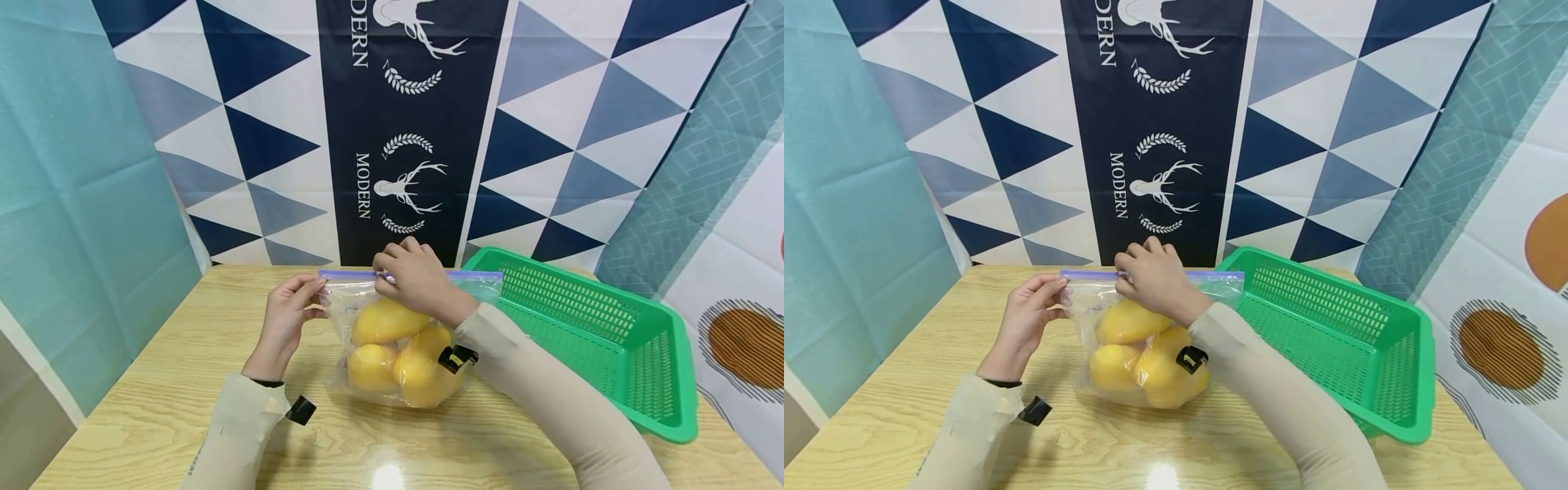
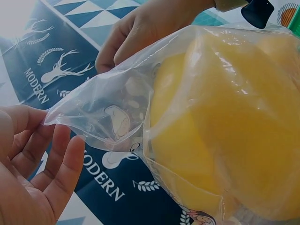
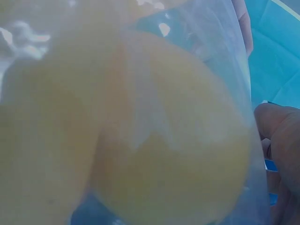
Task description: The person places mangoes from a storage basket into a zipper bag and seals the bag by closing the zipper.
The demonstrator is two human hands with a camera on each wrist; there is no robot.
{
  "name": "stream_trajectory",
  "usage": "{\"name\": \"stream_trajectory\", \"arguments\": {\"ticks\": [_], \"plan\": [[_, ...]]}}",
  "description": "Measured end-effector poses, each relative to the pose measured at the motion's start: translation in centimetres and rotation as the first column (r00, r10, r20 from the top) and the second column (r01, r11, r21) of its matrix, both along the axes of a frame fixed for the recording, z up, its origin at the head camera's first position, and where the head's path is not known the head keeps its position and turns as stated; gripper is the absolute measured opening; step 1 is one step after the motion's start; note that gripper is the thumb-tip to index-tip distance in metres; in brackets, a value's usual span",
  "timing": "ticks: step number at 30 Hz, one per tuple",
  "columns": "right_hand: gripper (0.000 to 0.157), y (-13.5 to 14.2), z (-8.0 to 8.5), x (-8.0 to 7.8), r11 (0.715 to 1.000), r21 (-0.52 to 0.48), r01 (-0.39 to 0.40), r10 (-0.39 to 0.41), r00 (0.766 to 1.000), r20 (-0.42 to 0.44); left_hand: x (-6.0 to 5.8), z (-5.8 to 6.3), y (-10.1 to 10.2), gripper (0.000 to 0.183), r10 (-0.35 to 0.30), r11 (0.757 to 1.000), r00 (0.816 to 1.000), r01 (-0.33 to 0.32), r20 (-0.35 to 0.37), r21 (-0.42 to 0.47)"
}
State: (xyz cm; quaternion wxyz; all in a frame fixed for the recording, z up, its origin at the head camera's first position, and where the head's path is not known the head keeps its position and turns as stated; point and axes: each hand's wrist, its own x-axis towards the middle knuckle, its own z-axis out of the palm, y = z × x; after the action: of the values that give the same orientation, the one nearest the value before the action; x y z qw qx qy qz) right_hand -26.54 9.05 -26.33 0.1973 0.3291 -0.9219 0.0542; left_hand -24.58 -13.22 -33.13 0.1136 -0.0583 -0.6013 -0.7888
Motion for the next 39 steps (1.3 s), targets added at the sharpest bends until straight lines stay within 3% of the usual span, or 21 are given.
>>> {"name": "stream_trajectory", "arguments": {"ticks": [22,39], "plan": [[0.021,2.4,-0.3,0.2,1.000,-0.015,0.016,-0.016,1.000,-0.025,0.1,0.1,0.0,0.030,-0.003,1.000,1.000,0.003,-0.004,-0.001],[0.015,4.4,-0.6,0.5,0.997,-0.063,-0.034,0.027,0.995,-0.101,0.0,0.0,0.0,0.031,-0.004,1.000,1.000,0.004,-0.006,0.008]]}}
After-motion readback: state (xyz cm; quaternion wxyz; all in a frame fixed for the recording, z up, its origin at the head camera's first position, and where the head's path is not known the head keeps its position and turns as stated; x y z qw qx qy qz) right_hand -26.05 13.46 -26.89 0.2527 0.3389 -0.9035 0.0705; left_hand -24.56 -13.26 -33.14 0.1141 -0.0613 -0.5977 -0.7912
